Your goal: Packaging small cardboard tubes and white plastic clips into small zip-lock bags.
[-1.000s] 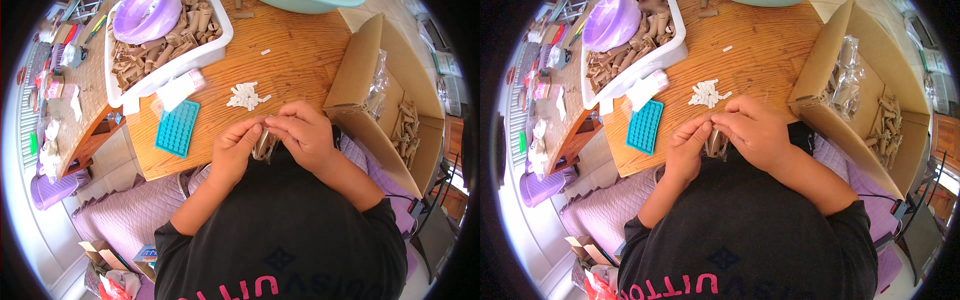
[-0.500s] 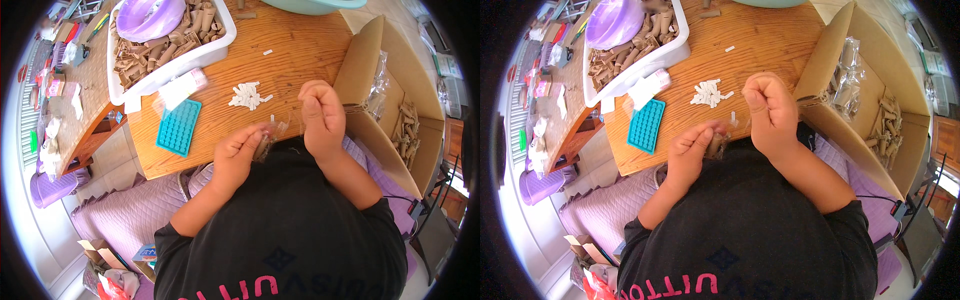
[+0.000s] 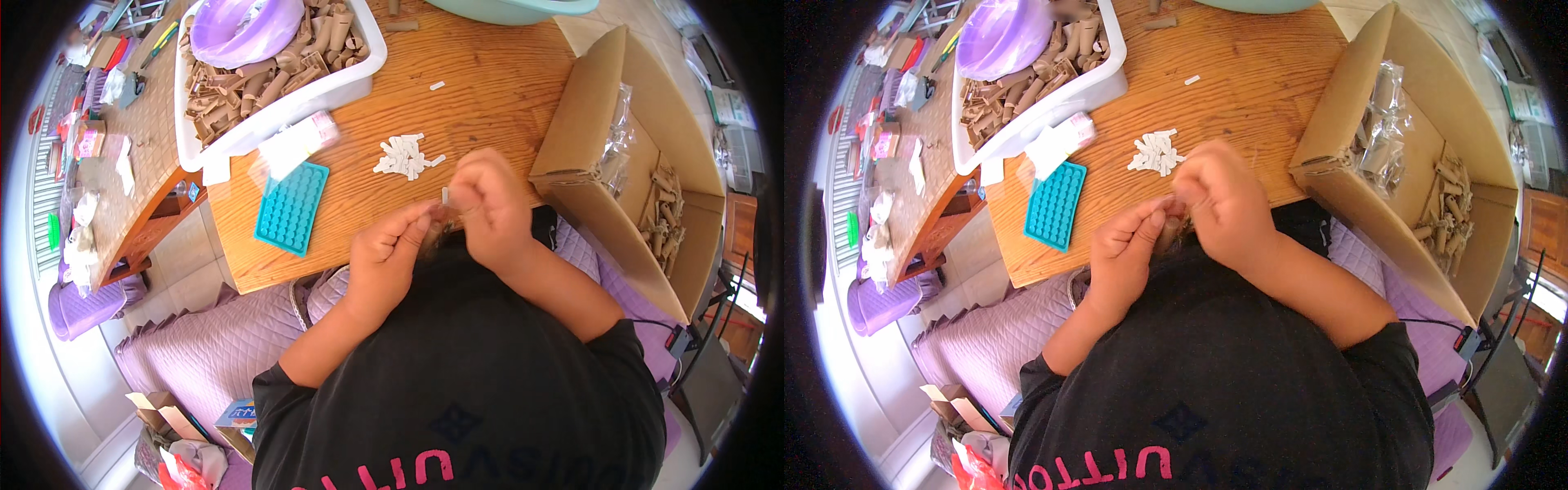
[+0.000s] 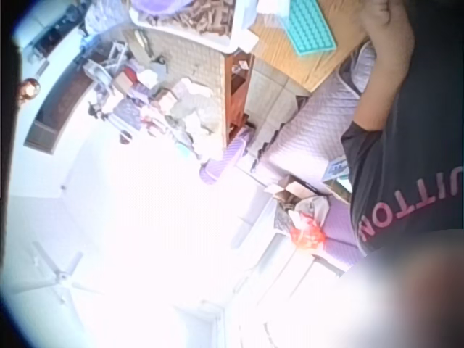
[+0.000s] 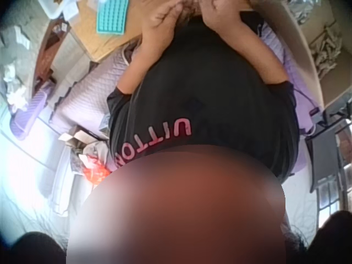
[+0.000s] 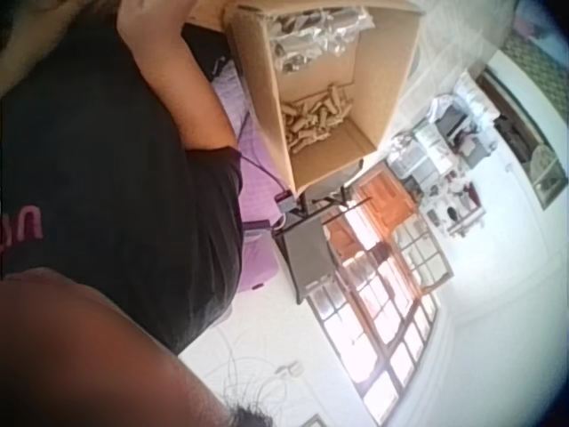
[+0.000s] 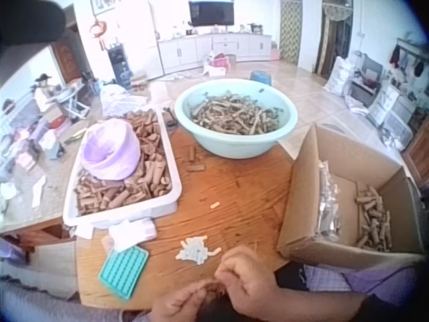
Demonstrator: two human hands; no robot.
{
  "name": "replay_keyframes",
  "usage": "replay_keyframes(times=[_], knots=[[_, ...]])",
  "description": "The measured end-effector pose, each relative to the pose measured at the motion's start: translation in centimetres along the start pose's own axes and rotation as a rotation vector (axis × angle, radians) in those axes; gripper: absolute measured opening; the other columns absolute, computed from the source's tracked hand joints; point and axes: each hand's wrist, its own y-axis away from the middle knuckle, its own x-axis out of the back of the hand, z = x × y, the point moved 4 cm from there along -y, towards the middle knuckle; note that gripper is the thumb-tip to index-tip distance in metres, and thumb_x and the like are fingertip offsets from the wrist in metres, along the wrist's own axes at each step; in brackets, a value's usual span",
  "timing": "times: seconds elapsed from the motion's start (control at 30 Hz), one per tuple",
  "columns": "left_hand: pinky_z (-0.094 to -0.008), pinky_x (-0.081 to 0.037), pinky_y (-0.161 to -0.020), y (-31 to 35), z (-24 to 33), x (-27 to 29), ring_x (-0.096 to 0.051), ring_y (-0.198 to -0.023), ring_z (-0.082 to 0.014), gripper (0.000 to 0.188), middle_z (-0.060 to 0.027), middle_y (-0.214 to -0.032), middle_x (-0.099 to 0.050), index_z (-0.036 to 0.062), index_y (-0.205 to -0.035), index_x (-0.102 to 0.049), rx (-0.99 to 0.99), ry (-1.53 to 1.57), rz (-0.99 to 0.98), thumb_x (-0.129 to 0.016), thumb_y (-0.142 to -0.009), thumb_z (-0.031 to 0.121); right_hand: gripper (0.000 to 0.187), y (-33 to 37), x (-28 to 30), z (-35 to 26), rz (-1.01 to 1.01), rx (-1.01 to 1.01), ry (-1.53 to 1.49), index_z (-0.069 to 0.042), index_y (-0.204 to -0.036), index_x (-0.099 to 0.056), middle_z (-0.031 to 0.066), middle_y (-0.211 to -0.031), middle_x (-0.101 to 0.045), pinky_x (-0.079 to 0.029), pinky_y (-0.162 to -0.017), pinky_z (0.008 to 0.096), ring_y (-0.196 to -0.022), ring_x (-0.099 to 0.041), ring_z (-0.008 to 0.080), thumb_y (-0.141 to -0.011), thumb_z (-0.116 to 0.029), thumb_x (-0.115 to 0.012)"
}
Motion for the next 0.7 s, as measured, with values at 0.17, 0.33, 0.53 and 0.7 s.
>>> replay_keyframes(times=[0.17,0.33,0.53,0.7], knots=[[-0.0193,-0.045,-0.071,-0.1,-0.1,1.5,-0.056,-0.078,-0.0071,0.019,-0.0041,-0.088,-0.063,-0.002,-0.1,-0.06,0.009,0.057,0.1,-0.05,-0.09,0.009,0.007,0.1,2.1,0.6,0.278,-0.328,-0.655,-0.001,-0.09,-0.047,0.0051,-0.082,-0.051,-0.036,-0.048,0.0211,-0.054,-0.041,0.0073,-0.091,-0.006,-0.042],[-0.0196,-0.047,-0.063,0.0,0.1,2.2,-0.057,-0.071,-0.0072,0.018,-0.0049,-0.089,-0.063,-0.0003,-0.102,-0.058,0.035,0.109,0.176,-0.053,-0.088,0.01,0.011,1.8,1.0,1.9,0.099,-0.568,-0.851,-0.001,-0.097,-0.048,0.0014,-0.069,-0.051,-0.035,-0.048,0.0171,-0.05,-0.038,0.0029,-0.09,-0.01,-0.047],[-0.0189,-0.047,-0.064,0.0,0.5,1.7,-0.057,-0.07,-0.0063,0.015,-0.0058,-0.087,-0.064,-0.0025,-0.099,-0.058,0.003,0.092,0.148,-0.054,-0.087,0.005,0.012,3.5,-1.0,2.2,-0.165,-0.714,-0.706,0.001,-0.095,-0.055,0.0014,-0.08,-0.058,-0.042,-0.057,0.0172,-0.066,-0.053,0.0042,-0.086,-0.008,-0.055],[-0.0191,-0.048,-0.063,0.1,0.9,1.2,-0.057,-0.068,-0.0063,0.015,-0.0044,-0.083,-0.063,-0.0026,-0.099,-0.058,0.018,0.101,0.093,-0.054,-0.087,0.005,0.009,3.5,-0.7,2.5,-0.247,-0.734,-0.565,0.001,-0.093,-0.055,0.0024,-0.082,-0.059,-0.044,-0.062,0.0189,-0.07,-0.055,0.0052,-0.086,-0.005,-0.054]])
